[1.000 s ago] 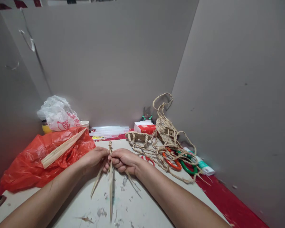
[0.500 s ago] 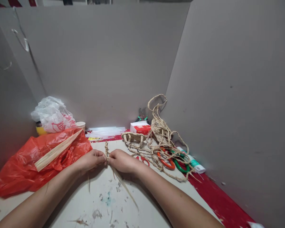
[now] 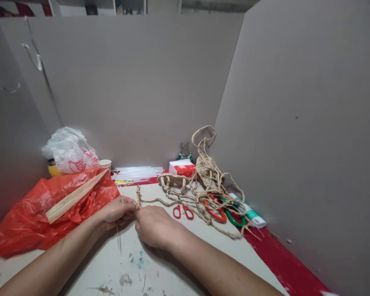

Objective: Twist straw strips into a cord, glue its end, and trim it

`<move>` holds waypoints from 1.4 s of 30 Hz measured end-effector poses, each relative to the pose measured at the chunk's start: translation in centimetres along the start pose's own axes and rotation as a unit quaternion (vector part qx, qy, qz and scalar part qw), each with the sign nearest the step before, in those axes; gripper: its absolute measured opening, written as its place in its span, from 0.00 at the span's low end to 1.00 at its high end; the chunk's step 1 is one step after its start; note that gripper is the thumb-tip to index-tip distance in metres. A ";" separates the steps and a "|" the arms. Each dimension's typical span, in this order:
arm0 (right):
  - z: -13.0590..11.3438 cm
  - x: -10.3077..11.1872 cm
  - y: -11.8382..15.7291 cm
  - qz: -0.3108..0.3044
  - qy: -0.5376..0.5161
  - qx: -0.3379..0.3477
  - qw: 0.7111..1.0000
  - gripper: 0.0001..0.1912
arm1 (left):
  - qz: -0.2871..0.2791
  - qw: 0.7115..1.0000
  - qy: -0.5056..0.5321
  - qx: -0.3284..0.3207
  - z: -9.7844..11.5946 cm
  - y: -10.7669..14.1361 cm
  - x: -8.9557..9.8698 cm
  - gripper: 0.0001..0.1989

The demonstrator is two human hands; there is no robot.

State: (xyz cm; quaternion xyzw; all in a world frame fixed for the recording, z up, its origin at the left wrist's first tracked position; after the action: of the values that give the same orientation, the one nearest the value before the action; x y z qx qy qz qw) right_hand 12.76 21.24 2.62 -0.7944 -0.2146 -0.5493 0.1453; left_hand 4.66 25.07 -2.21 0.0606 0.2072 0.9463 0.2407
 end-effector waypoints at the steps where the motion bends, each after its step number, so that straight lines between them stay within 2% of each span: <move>1: -0.1 0.2 0.1 -0.016 0.009 0.011 1.000 0.09 | -0.003 1.000 0.001 0.001 0.0 0.0 0.0 0.15; 3: 0.4 1.1 0.1 -0.027 -0.033 0.022 0.999 0.11 | -0.012 1.000 0.005 0.000 0.1 0.1 0.0 0.14; 4: 1.0 1.9 0.0 -0.006 -0.066 0.017 0.998 0.13 | -0.019 1.000 0.008 -0.002 0.2 0.2 0.0 0.13; 6: 2.6 3.7 -0.5 0.084 -0.136 -0.009 0.987 0.15 | -0.034 0.999 0.014 -0.003 0.5 0.4 -0.1 0.11; 8: 3.9 3.8 -1.2 0.135 -0.215 -0.033 0.967 0.13 | -0.046 0.999 0.015 -0.002 0.6 0.5 -0.1 0.11; 10: 4.3 1.9 -2.1 0.093 -0.294 -0.049 0.950 0.11 | -0.053 0.998 0.014 -0.002 0.7 0.5 -0.2 0.12; 12: 4.1 -0.7 -2.8 0.015 -0.346 -0.064 0.936 0.14 | -0.056 0.998 0.010 -0.005 0.7 0.5 -0.2 0.14; 14: 4.0 -2.3 -3.0 -0.036 -0.369 -0.077 0.925 0.17 | -0.056 0.998 0.001 -0.008 0.7 0.4 -0.3 0.14; 19: 4.4 -2.8 -3.0 -0.100 -0.411 -0.083 0.902 0.17 | -0.031 0.998 -0.048 -0.026 0.4 0.1 0.0 0.11; 22: 4.6 -3.0 -2.9 -0.108 -0.448 -0.095 0.882 0.14 | -0.011 0.996 -0.076 -0.040 0.3 -0.2 0.4 0.09; 25: 4.6 -3.8 -3.1 -0.103 -0.493 -0.112 0.857 0.14 | -0.013 0.995 -0.090 -0.042 0.4 -0.1 0.6 0.06; 31: 4.6 -4.9 -3.4 -0.059 -0.560 -0.133 0.816 0.11 | -0.075 0.994 -0.076 -0.010 0.7 0.5 -0.4 0.10; 34: 4.2 -5.1 -3.3 -0.056 -0.595 -0.137 0.790 0.13 | -0.093 0.994 -0.060 -0.002 0.6 0.7 -1.3 0.10; 37: 3.6 -5.4 -3.2 -0.068 -0.627 -0.137 0.764 0.15 | -0.049 0.995 -0.090 0.011 0.4 0.9 -1.6 0.06; 40: 3.4 -5.7 -3.2 -0.063 -0.643 -0.139 0.751 0.13 | 0.012 0.990 -0.140 0.011 0.7 1.6 -1.4 0.06; 42: 3.7 -5.6 -3.2 -0.051 -0.648 -0.141 0.747 0.12 | 0.006 0.985 -0.170 0.018 1.0 1.9 -1.3 0.06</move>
State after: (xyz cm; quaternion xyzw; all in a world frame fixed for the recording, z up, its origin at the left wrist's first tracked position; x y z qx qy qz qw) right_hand 12.42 24.72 -3.98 -0.9586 -0.2179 0.0673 -0.1705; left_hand 5.22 23.26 -0.57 0.2265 0.1803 0.9195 0.2660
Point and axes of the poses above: each hand's wrist, its own y-axis away from the middle knuckle, its own x-axis out of the back of the hand, z = x × y, the point moved 8 cm from there along -y, towards the middle knuckle, and after that the axes turned 4 degrees about x, right-handed, at the moved point
